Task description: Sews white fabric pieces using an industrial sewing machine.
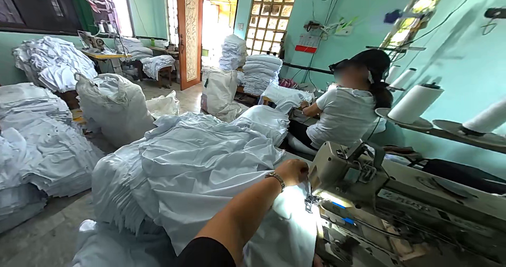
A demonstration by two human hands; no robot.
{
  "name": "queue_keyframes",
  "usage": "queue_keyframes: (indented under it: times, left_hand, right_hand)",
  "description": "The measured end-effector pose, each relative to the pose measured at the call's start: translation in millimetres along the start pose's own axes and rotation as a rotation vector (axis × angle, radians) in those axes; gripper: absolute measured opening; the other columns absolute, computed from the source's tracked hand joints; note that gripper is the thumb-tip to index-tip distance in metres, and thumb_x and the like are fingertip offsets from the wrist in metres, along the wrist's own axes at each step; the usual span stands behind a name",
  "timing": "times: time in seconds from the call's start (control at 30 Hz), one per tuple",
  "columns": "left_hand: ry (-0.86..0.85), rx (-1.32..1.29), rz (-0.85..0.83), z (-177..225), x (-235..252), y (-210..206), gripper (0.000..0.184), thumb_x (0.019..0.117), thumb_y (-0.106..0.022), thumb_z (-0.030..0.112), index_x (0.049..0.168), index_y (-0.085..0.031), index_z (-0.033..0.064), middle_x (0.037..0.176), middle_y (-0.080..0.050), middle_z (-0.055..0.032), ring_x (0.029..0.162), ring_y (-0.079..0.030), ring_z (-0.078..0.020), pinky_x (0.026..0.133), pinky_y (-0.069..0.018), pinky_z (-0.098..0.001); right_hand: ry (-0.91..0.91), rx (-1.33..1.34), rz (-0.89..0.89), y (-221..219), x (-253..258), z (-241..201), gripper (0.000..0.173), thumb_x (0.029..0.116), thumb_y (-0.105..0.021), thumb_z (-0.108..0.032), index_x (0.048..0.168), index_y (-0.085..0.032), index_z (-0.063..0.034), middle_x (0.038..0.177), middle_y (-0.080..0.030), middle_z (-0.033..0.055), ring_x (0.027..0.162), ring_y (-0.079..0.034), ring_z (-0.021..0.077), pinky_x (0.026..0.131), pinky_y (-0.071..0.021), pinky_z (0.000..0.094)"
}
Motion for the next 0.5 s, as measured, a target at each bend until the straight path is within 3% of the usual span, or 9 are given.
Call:
queue_keyframes:
  times: [0.13,0.27,0.33,0.4,0.43,0.5]
  left_hand:
    - [0.002,-0.190,0.216,0.7,-28.5,31.9,0.030,0.1041,-0.054,0.017,0.120,-0.068,-0.0042,0.121,-0.067,-0.0222,0.115,-0.065,-0.0300,0.103,-0.0510,-0.0440]
    - [-0.202,-0.216,0.294,16.5,-107.6,48.6,0.023,0.1005,-0.057,0.013,0.109,-0.069,-0.0044,0.103,-0.069,-0.0175,0.092,-0.067,-0.0211,0.085,-0.0556,-0.0344]
    - [-0.318,-0.159,0.080,27.9,-156.2,40.7,0.020,0.0999,-0.060,0.011,0.105,-0.071,-0.0041,0.096,-0.071,-0.0158,0.087,-0.069,-0.0210,0.083,-0.0576,-0.0375]
    - [-0.368,0.001,-0.276,30.2,-203.5,22.7,0.015,0.0970,-0.067,0.011,0.106,-0.074,0.0006,0.100,-0.074,-0.0136,0.094,-0.072,-0.0242,0.089,-0.0579,-0.0460]
    - [-0.370,0.134,-0.436,24.2,-224.3,12.8,0.018,0.0928,-0.074,0.012,0.109,-0.075,0.0044,0.105,-0.074,-0.0128,0.102,-0.070,-0.0275,0.095,-0.0549,-0.0519]
    - [-0.369,0.422,-0.595,2.9,-252.8,-0.5,0.028,0.0823,-0.084,0.015,0.108,-0.076,0.0088,0.110,-0.071,-0.0133,0.113,-0.063,-0.0357,0.103,-0.0443,-0.0608]
  right_hand:
    - [0.016,-0.098,0.062,-6.7,-3.1,-5.4,0.016,0.1001,-0.056,-0.005,0.098,-0.068,-0.0147,0.083,-0.076,-0.0053,0.073,-0.072,0.0052,0.069,-0.0625,0.0274]
    - [0.017,-0.127,0.052,-7.7,-1.6,-4.3,0.020,0.1018,-0.054,-0.004,0.096,-0.069,-0.0155,0.081,-0.075,-0.0074,0.070,-0.071,0.0029,0.067,-0.0615,0.0243]
    - [0.016,-0.159,0.047,-7.6,-1.4,-4.0,0.020,0.1026,-0.053,-0.006,0.095,-0.068,-0.0159,0.079,-0.075,-0.0077,0.067,-0.070,0.0024,0.064,-0.0608,0.0233]
    - [0.009,-0.169,0.056,-6.7,-2.0,-2.4,0.018,0.1025,-0.054,-0.007,0.095,-0.068,-0.0151,0.077,-0.074,-0.0071,0.063,-0.068,0.0024,0.061,-0.0597,0.0230]
    - [-0.003,-0.156,0.069,-6.7,-2.5,-1.6,0.017,0.1021,-0.055,-0.006,0.094,-0.068,-0.0143,0.076,-0.074,-0.0062,0.062,-0.068,0.0030,0.060,-0.0595,0.0233]
    - [-0.023,-0.131,0.099,-8.7,-3.6,-1.8,0.016,0.1008,-0.056,-0.003,0.094,-0.066,-0.0121,0.074,-0.073,-0.0044,0.060,-0.068,0.0045,0.058,-0.0596,0.0238]
Point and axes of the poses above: each hand's wrist, its own x-axis towards the middle knuckle, its own y-axis out of the back of the hand, z = x × y, the point moved 6 cm from there along x, towards the middle knuckle
